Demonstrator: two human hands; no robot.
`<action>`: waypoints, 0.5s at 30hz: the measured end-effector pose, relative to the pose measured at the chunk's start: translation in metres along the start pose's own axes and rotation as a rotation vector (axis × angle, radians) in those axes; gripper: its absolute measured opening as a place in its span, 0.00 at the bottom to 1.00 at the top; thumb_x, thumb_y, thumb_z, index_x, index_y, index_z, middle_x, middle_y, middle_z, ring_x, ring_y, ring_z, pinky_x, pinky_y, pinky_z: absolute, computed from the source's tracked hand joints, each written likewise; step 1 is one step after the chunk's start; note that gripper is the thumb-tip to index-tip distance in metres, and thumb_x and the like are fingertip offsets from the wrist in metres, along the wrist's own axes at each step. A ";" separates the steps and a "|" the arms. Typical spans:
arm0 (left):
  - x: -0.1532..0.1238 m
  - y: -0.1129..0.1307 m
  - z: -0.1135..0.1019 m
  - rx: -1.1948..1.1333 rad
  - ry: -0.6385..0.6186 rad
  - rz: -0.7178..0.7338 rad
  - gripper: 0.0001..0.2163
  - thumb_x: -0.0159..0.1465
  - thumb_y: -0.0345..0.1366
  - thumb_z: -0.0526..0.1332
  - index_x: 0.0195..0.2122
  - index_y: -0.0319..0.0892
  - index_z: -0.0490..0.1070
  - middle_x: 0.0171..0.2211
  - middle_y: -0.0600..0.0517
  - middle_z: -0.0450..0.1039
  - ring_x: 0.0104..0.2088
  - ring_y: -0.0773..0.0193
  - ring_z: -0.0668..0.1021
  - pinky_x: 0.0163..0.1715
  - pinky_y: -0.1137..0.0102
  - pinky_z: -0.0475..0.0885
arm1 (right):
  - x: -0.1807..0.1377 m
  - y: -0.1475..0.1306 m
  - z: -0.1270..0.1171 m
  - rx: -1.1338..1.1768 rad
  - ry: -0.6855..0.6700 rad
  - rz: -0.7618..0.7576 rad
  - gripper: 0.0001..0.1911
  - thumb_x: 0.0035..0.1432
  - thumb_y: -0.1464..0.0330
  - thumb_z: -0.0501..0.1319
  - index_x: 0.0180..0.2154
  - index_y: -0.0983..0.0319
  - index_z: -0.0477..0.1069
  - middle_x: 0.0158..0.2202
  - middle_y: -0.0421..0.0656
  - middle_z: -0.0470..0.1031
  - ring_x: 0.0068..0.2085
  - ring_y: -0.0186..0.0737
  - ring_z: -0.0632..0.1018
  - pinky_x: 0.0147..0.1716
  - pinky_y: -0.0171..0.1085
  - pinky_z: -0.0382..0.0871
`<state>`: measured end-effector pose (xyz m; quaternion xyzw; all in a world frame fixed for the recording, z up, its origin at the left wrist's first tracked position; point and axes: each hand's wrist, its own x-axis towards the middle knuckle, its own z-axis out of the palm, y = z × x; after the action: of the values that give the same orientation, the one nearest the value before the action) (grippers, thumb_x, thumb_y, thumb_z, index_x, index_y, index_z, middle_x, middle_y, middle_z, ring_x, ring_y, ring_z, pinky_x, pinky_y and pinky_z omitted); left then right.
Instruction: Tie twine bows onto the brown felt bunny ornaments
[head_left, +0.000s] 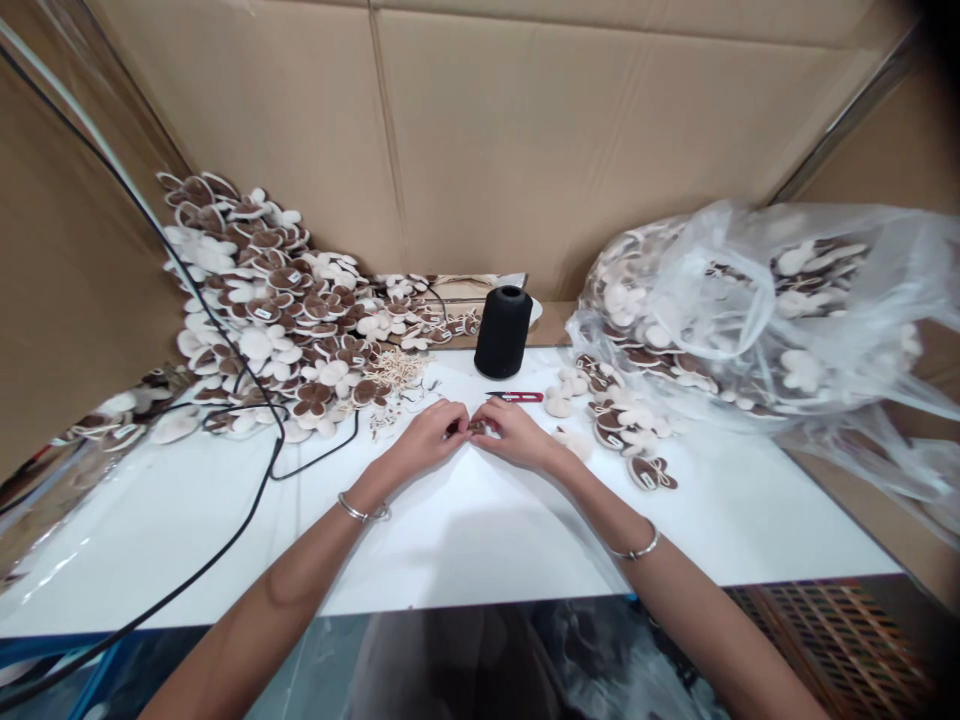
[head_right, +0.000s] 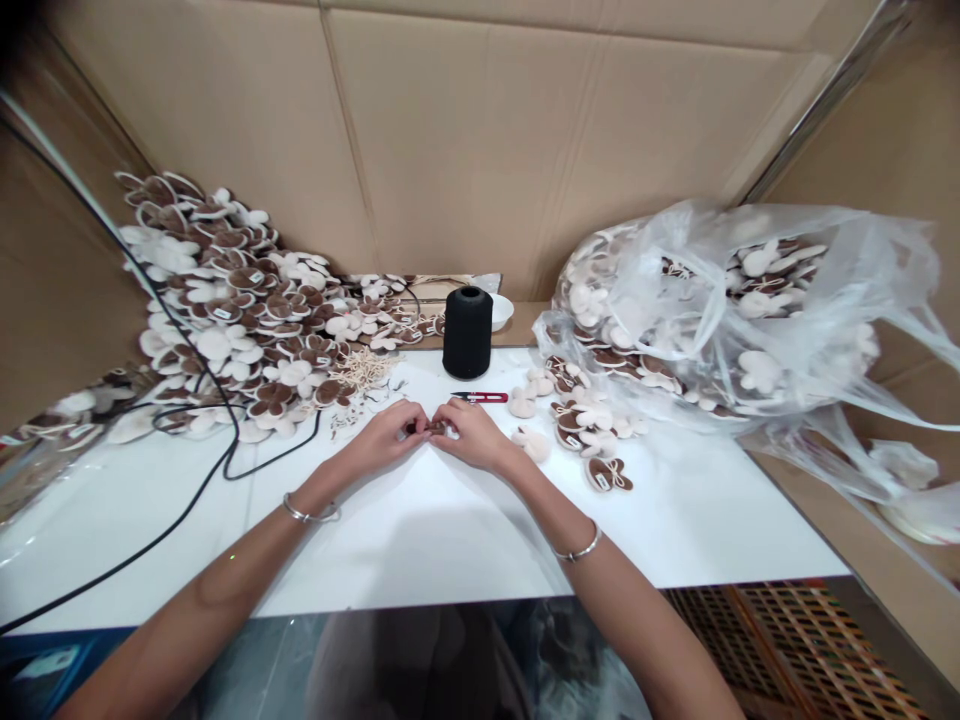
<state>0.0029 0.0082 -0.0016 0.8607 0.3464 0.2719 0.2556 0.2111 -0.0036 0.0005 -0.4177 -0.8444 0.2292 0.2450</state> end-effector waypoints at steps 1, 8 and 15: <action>0.000 0.000 0.000 -0.001 0.000 0.001 0.05 0.63 0.31 0.58 0.30 0.43 0.62 0.29 0.54 0.67 0.33 0.63 0.69 0.33 0.69 0.63 | 0.000 0.000 0.000 0.000 0.000 0.000 0.07 0.58 0.68 0.64 0.39 0.62 0.71 0.34 0.41 0.68 0.35 0.37 0.70 0.36 0.34 0.62; 0.000 -0.001 0.000 0.001 0.000 -0.001 0.05 0.63 0.31 0.58 0.30 0.43 0.62 0.29 0.54 0.67 0.33 0.63 0.69 0.33 0.69 0.64 | 0.000 -0.002 -0.001 0.001 0.000 0.004 0.07 0.59 0.68 0.63 0.39 0.63 0.71 0.35 0.42 0.69 0.35 0.37 0.70 0.36 0.34 0.62; 0.000 -0.001 0.000 0.005 -0.001 0.002 0.05 0.63 0.31 0.58 0.30 0.43 0.63 0.29 0.54 0.67 0.33 0.63 0.69 0.33 0.69 0.64 | 0.000 -0.001 0.000 0.002 0.002 0.001 0.07 0.59 0.68 0.63 0.39 0.63 0.71 0.34 0.42 0.69 0.35 0.37 0.70 0.35 0.34 0.62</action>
<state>0.0024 0.0088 -0.0017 0.8618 0.3461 0.2709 0.2535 0.2102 -0.0039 0.0015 -0.4179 -0.8438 0.2296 0.2462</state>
